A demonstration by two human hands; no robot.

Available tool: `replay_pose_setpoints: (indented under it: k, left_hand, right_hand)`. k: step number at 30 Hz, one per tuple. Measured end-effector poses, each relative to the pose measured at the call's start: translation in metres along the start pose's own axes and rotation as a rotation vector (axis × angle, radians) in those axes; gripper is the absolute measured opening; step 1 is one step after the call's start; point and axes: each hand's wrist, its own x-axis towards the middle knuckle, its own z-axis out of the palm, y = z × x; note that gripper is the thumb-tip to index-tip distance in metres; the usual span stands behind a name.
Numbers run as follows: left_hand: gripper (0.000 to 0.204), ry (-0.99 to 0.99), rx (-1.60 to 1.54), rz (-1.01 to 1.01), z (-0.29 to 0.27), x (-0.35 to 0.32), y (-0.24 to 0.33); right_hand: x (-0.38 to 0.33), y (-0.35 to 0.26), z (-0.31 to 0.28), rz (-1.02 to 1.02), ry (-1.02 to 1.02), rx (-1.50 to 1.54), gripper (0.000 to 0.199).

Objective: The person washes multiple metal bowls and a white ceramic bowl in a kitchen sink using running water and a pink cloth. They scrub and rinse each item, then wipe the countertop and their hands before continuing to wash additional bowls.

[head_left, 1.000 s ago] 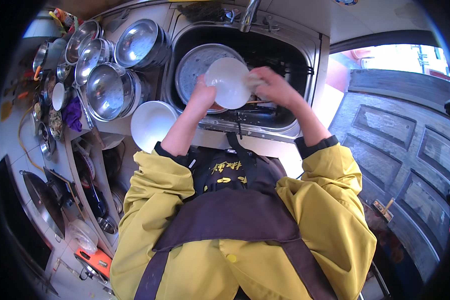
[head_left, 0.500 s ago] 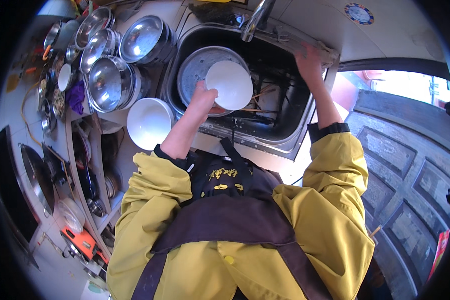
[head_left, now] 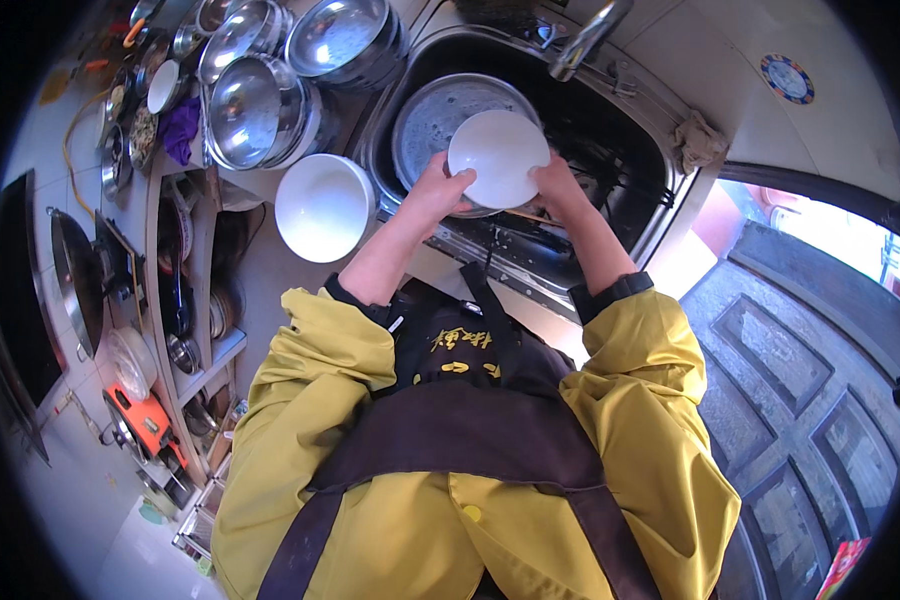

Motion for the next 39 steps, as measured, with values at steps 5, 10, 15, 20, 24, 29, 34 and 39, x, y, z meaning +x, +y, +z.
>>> replay_pose_setpoints:
  k: [5,10,15,20,24,29,34,39]
  left_hand:
    - [0.046,0.047,0.049,0.108,-0.034,-0.037,0.005]
    - [0.039,0.051,-0.058,0.199,-0.097,-0.084,0.004]
    - [0.031,0.284,0.053,0.228,-0.162,-0.111,-0.016]
    - [0.042,0.855,0.393,0.276,-0.187,-0.093,-0.062]
    - [0.047,0.312,-0.198,0.199,-0.201,-0.067,-0.082]
    - [0.047,0.141,-0.281,0.066,-0.202,-0.056,-0.080]
    - [0.054,0.036,-0.190,0.014,-0.173,-0.042,-0.070]
    - [0.063,-0.060,-0.047,0.297,-0.119,-0.023,-0.047]
  right_hand:
    - [0.028,-0.005,0.022,-0.341,0.337,-0.919,0.058]
    - [0.049,0.009,0.037,-0.502,0.466,-1.217,0.062]
    - [0.075,0.032,0.041,-0.302,0.354,-0.982,0.060]
    - [0.083,0.050,0.034,0.047,0.254,-0.149,0.054]
    - [0.061,0.038,0.051,-0.286,0.526,-1.049,0.049]
    - [0.002,0.013,0.128,-0.225,-0.094,-0.531,0.055]
    - [-0.031,-0.002,0.164,0.005,-0.277,-0.161,0.056]
    - [-0.047,0.009,0.112,-0.030,-0.115,0.124,0.061]
